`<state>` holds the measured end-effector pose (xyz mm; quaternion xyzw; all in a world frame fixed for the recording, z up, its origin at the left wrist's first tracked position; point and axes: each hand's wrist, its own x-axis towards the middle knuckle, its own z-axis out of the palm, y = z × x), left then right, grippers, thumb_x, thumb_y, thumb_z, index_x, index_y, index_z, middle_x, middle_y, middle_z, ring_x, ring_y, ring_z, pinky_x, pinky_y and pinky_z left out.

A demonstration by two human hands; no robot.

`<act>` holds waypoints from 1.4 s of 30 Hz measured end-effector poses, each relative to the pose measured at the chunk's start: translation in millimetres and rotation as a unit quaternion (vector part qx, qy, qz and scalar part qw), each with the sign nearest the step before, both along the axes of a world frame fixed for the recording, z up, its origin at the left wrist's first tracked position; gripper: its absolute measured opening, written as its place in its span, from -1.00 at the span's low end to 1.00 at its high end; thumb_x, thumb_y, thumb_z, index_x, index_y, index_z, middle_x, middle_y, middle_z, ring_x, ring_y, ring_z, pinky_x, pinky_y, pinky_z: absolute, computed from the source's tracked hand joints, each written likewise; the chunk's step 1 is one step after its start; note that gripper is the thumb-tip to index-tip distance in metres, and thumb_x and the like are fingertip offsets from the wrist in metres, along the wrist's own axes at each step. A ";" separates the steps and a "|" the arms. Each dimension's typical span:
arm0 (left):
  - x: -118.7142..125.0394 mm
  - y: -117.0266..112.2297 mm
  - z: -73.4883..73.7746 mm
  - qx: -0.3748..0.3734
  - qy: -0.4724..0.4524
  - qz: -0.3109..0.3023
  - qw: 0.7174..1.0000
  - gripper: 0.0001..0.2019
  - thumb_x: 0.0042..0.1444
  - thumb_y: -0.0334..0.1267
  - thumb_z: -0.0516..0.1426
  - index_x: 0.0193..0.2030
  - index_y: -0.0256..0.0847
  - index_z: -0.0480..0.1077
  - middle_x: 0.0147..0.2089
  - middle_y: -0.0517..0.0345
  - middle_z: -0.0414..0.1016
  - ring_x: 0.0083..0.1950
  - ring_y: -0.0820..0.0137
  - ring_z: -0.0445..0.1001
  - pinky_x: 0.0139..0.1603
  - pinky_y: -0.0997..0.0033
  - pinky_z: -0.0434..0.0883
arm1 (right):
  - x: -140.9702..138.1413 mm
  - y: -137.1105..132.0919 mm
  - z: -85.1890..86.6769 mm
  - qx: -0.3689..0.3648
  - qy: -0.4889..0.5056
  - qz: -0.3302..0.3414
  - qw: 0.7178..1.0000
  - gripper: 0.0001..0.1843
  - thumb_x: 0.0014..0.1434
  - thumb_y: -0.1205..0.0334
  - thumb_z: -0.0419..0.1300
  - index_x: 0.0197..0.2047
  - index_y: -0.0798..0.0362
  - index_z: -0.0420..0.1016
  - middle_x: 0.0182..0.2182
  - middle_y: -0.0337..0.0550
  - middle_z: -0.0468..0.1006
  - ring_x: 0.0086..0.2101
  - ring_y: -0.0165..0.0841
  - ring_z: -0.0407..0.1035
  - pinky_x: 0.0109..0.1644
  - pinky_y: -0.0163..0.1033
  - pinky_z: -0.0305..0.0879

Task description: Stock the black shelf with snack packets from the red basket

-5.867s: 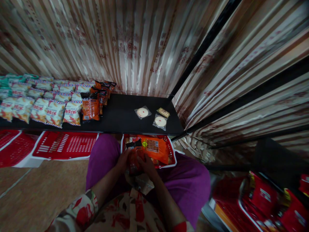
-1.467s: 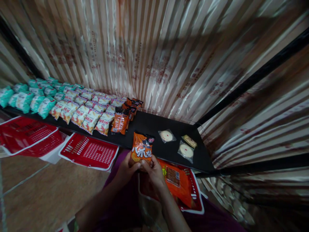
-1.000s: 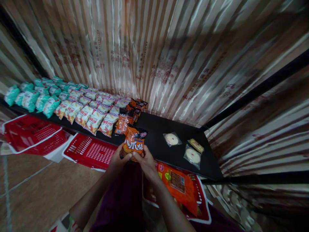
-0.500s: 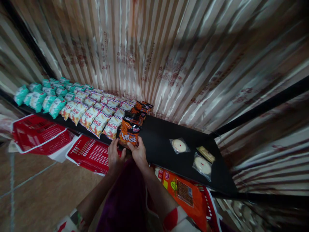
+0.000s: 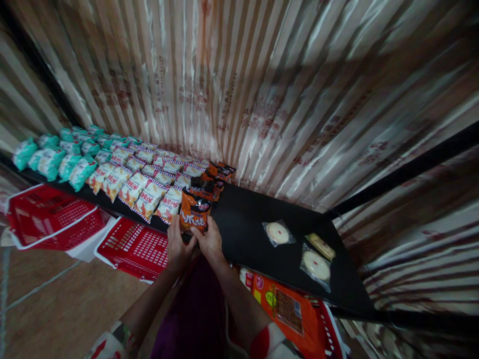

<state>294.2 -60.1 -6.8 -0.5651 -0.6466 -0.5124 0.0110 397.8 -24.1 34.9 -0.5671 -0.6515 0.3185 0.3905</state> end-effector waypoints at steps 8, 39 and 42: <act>-2.1 5.3 -4.4 -0.013 0.018 -0.007 1.000 -0.25 0.08 -0.08 0.14 0.33 -0.28 -0.10 0.24 -0.26 0.17 0.25 0.05 0.20 0.16 0.00 0.28 | 22.1 16.7 -8.1 -0.052 0.185 -0.026 0.981 -0.61 0.18 0.00 -0.02 -0.03 0.03 0.36 -0.20 -0.12 0.50 -0.26 -0.37 0.41 -0.26 -0.32 0.34; 2.6 29.0 -7.9 -0.022 0.031 -0.020 0.999 -0.29 0.10 -0.14 0.12 0.33 -0.28 -0.09 0.20 -0.24 0.25 0.20 0.09 0.28 0.11 0.04 0.34 | 17.3 94.4 -12.2 -0.048 0.110 -0.108 0.987 -0.82 0.04 0.08 0.03 -0.34 -0.02 0.32 -0.53 -0.34 0.45 -0.57 -0.41 0.37 -0.45 -0.32 0.27; 4.6 29.6 -10.2 0.000 0.058 -0.007 0.998 -0.29 0.12 -0.14 0.11 0.33 -0.30 -0.11 0.25 -0.30 0.16 0.26 0.06 0.19 0.15 -0.01 0.29 | 18.6 89.9 -10.1 -0.026 0.094 -0.114 0.989 -0.81 0.04 0.08 0.03 -0.34 0.01 0.32 -0.45 -0.26 0.45 -0.52 -0.40 0.36 -0.39 -0.29 0.30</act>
